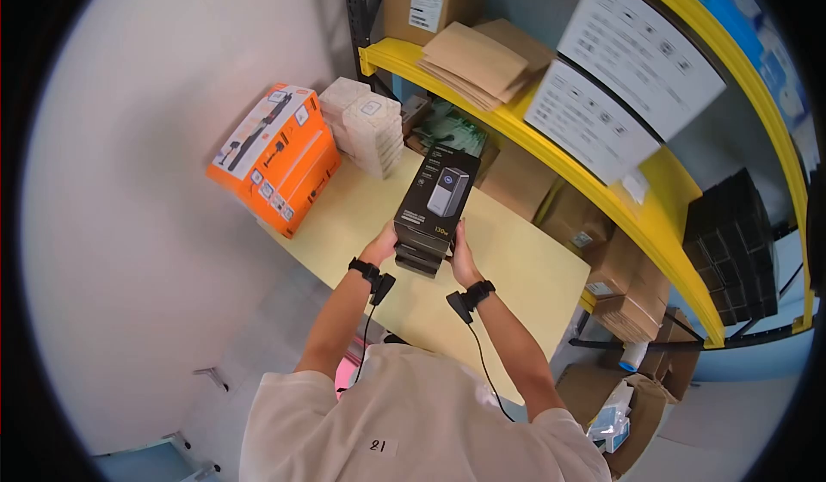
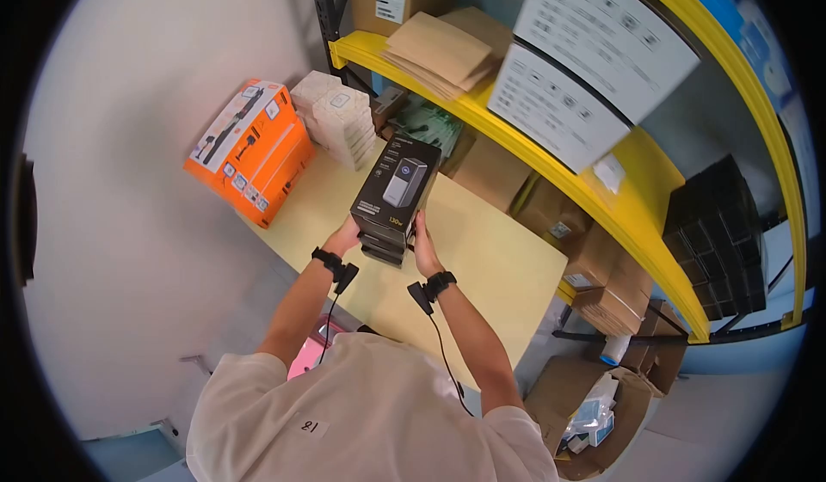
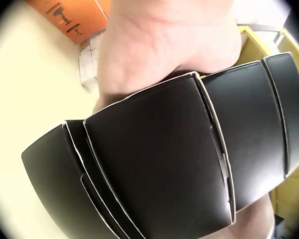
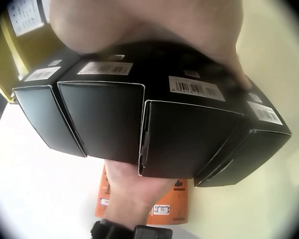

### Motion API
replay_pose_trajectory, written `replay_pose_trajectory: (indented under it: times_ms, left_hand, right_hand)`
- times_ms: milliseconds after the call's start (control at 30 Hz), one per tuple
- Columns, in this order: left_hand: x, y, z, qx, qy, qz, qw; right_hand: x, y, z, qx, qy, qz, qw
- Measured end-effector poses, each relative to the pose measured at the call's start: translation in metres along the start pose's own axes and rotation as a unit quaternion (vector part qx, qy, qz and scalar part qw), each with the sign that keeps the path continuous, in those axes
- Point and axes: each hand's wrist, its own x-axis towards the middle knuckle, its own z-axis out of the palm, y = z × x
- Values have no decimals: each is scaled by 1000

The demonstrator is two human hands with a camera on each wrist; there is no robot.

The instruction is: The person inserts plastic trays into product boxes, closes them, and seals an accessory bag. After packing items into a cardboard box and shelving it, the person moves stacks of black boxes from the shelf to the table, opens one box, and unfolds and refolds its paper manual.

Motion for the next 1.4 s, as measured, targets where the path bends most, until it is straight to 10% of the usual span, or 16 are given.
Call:
replay_pose_trajectory:
  times_ms: [433,600,900,1400]
  left_hand:
    - [115,87,-64,-17,-49,-49,997]
    - [165,26,-127,1,-121,1,993]
    - [141,77,-88,-44,-53,-85,994]
    - [107,68,-111,64,-69,11,996]
  right_hand:
    - [165,27,26,46,31,11,998]
    - [158,42,50,87,114,7,990]
    - [179,34,40,86,76,28,993]
    - [165,25,41,71,79,38,994]
